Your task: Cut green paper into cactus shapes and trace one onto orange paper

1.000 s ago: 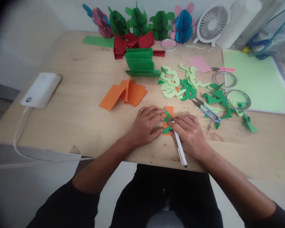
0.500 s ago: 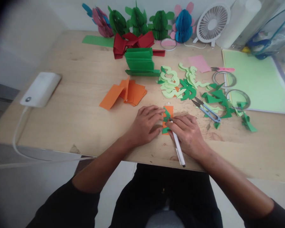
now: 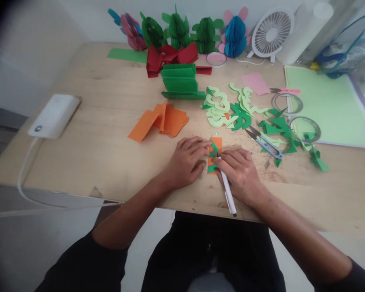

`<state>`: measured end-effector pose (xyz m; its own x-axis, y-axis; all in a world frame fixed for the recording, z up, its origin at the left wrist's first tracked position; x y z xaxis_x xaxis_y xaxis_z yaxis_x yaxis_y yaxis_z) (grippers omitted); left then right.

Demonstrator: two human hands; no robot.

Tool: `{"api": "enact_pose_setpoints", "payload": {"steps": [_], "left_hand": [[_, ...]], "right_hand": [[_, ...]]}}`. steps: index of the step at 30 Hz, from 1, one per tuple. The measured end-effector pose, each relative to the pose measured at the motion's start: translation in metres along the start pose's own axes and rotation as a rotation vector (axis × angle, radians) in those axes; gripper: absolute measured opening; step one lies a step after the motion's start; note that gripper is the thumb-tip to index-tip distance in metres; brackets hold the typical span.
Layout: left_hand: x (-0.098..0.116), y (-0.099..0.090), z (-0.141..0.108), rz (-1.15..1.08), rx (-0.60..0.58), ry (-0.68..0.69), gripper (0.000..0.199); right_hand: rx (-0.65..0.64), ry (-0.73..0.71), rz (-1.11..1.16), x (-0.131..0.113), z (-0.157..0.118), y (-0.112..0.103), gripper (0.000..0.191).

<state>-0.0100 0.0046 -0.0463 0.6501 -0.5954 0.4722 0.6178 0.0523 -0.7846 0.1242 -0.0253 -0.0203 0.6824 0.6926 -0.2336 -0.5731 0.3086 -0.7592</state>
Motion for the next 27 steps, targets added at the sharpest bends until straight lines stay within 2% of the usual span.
{"api": "enact_pose_setpoints", "payload": {"steps": [16, 27], "left_hand": [[0.0011, -0.0015, -0.0005, -0.01, 0.014, 0.014, 0.029], [-0.0011, -0.0003, -0.0001, -0.047, 0.015, -0.027, 0.035]], "right_hand": [[0.001, -0.019, -0.011, -0.0002, -0.0009, 0.0018, 0.017], [0.014, -0.023, -0.011, 0.0003, -0.0016, 0.002, 0.019]]}}
Point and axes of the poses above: each hand's wrist, its own z-axis towards the middle knuckle, its own y-axis out of the palm, x = y × z, the point moved 6 cm from there along z, towards the middle knuckle, and after that the axes turned 15 degrees about x, right-handed, at the moved point
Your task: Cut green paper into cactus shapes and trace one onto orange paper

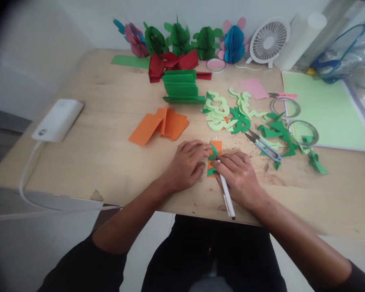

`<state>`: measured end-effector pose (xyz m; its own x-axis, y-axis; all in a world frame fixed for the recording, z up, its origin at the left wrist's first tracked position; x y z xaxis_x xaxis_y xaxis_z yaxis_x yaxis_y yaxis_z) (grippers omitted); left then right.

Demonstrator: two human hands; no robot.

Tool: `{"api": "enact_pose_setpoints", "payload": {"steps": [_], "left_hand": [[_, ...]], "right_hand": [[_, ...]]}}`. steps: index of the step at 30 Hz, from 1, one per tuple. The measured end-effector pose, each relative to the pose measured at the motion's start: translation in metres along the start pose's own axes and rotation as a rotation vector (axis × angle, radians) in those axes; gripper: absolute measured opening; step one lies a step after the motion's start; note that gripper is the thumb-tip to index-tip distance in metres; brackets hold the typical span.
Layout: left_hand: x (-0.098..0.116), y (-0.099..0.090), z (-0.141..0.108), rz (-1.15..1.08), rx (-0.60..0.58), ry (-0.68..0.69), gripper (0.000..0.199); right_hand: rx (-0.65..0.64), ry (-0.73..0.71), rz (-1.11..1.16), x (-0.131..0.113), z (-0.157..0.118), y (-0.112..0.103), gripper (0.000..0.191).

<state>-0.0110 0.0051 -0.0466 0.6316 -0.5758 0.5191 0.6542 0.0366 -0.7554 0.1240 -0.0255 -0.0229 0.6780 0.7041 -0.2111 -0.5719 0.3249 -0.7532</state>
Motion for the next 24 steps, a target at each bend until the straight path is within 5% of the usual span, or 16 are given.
{"api": "enact_pose_setpoints", "payload": {"steps": [24], "left_hand": [[0.0017, 0.0007, -0.0009, -0.004, 0.041, 0.049, 0.034]], "right_hand": [[0.012, -0.006, -0.009, -0.0034, 0.0016, -0.0018, 0.017]]}}
Point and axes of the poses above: each hand's wrist, its own z-axis towards the middle knuckle, its own y-axis out of the palm, x = y × z, the point moved 6 cm from there along z, towards the middle knuckle, and after that the axes turned 15 degrees about x, right-handed, at the moved point
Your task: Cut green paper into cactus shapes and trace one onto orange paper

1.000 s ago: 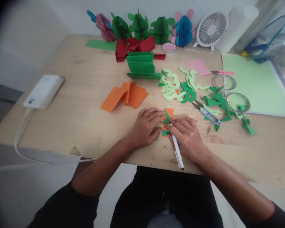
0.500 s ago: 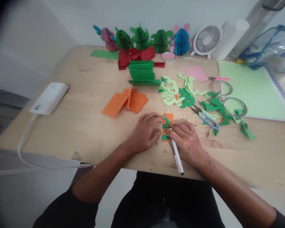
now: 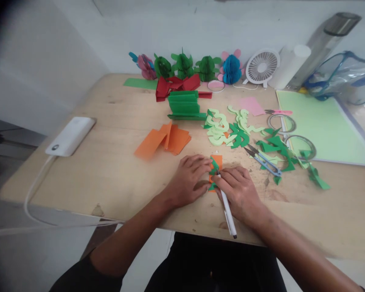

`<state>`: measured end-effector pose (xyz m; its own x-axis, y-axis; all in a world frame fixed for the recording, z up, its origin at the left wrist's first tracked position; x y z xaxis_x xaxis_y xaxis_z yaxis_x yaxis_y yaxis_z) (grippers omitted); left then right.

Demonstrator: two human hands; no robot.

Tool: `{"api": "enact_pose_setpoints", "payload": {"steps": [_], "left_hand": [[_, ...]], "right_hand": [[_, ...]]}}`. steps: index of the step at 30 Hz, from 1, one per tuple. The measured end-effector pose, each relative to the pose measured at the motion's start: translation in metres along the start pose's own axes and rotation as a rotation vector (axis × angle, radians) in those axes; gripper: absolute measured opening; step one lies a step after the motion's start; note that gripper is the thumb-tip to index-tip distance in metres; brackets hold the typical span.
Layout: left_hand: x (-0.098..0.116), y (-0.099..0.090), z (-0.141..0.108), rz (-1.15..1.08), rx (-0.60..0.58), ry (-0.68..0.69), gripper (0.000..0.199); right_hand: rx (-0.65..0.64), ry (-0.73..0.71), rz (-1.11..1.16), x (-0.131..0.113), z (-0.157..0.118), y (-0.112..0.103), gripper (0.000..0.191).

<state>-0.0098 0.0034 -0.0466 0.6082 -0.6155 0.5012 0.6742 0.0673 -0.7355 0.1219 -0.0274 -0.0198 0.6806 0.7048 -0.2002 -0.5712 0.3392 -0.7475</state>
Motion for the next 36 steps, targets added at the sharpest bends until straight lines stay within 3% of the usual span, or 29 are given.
{"api": "enact_pose_setpoints", "payload": {"steps": [5, 8, 15, 19, 21, 24, 30, 36], "left_hand": [[0.001, 0.0, 0.0, 0.002, -0.006, 0.009, 0.037], [0.001, -0.001, 0.0, 0.009, -0.007, 0.018, 0.041], [0.002, -0.002, 0.0, 0.007, -0.015, 0.013, 0.043], [0.003, -0.003, 0.0, 0.014, -0.019, 0.014, 0.044], [0.004, -0.003, 0.001, 0.019, -0.024, 0.017, 0.045], [0.004, -0.004, 0.001, 0.021, -0.03, 0.014, 0.047], [0.004, -0.004, 0.001, 0.014, -0.027, 0.004, 0.046], [0.004, -0.004, 0.0, 0.013, -0.014, 0.005, 0.046]], "right_hand": [[0.001, 0.014, 0.023, -0.001, 0.0, 0.001, 0.019], [0.002, 0.1, 0.1, 0.005, 0.001, -0.001, 0.019], [-0.033, 0.628, 0.302, 0.042, 0.012, -0.01, 0.033], [-0.039, 0.931, 0.449, 0.057, 0.019, 0.008, 0.034], [0.019, 1.051, 0.524, 0.061, 0.019, 0.02, 0.029], [0.04, 0.997, 0.544, 0.057, 0.019, 0.03, 0.026], [-0.03, 0.714, 0.262, 0.043, 0.02, 0.025, 0.023], [-0.017, 0.621, 0.21, 0.04, 0.021, 0.026, 0.022]]}}
Point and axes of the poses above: each hand's wrist, its own z-axis towards the middle knuckle, its own y-axis out of the palm, x = y × z, the point moved 6 cm from there along z, towards the middle knuckle, and after that the axes turned 15 degrees about x, right-handed, at the moved point
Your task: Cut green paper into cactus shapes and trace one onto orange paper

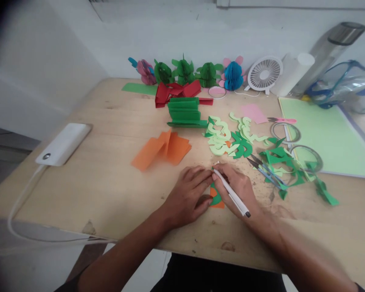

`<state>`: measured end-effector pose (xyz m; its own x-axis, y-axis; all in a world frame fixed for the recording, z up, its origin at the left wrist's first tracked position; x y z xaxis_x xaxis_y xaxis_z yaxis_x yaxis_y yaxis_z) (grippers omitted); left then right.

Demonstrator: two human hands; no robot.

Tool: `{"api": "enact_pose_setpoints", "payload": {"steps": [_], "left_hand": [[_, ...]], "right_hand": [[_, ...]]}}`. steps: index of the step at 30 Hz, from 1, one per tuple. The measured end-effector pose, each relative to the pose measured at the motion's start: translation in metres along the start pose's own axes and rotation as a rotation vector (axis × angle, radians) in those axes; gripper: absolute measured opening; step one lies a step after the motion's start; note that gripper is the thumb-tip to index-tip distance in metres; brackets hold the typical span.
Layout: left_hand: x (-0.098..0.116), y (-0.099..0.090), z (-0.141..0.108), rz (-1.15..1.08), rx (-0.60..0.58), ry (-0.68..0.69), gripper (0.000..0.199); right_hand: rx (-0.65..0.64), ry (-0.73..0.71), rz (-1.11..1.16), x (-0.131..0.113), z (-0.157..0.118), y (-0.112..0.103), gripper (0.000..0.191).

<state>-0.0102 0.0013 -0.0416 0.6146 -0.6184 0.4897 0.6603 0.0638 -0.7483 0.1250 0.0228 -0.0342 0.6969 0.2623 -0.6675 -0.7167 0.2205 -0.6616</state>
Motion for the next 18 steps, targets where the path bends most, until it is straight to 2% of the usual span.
{"api": "enact_pose_setpoints", "payload": {"steps": [5, 11, 14, 18], "left_hand": [[0.0, 0.001, 0.0, 0.005, -0.013, -0.008, 0.048], [0.0, 0.0, 0.001, -0.009, -0.034, -0.013, 0.047], [0.0, -0.001, 0.001, -0.02, -0.031, -0.012, 0.047], [-0.001, -0.002, 0.001, -0.019, -0.02, -0.021, 0.046]], "right_hand": [[-0.037, 0.071, 0.042, 0.01, 0.001, 0.002, 0.025], [-0.011, 0.317, 0.279, 0.014, 0.018, -0.004, 0.021], [-0.006, 0.334, 0.274, 0.01, 0.025, -0.006, 0.015], [0.029, 0.268, 0.221, 0.011, 0.027, -0.003, 0.014]]}}
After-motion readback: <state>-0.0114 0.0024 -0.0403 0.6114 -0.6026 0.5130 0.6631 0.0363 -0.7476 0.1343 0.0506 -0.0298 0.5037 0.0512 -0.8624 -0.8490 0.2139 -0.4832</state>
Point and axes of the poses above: each hand's wrist, its own z-axis towards the middle knuckle, its own y-axis out of the palm, x = y × z, the point moved 6 cm from there along z, towards the middle knuckle, and after that the axes turned 15 degrees about x, right-handed, at the moved point
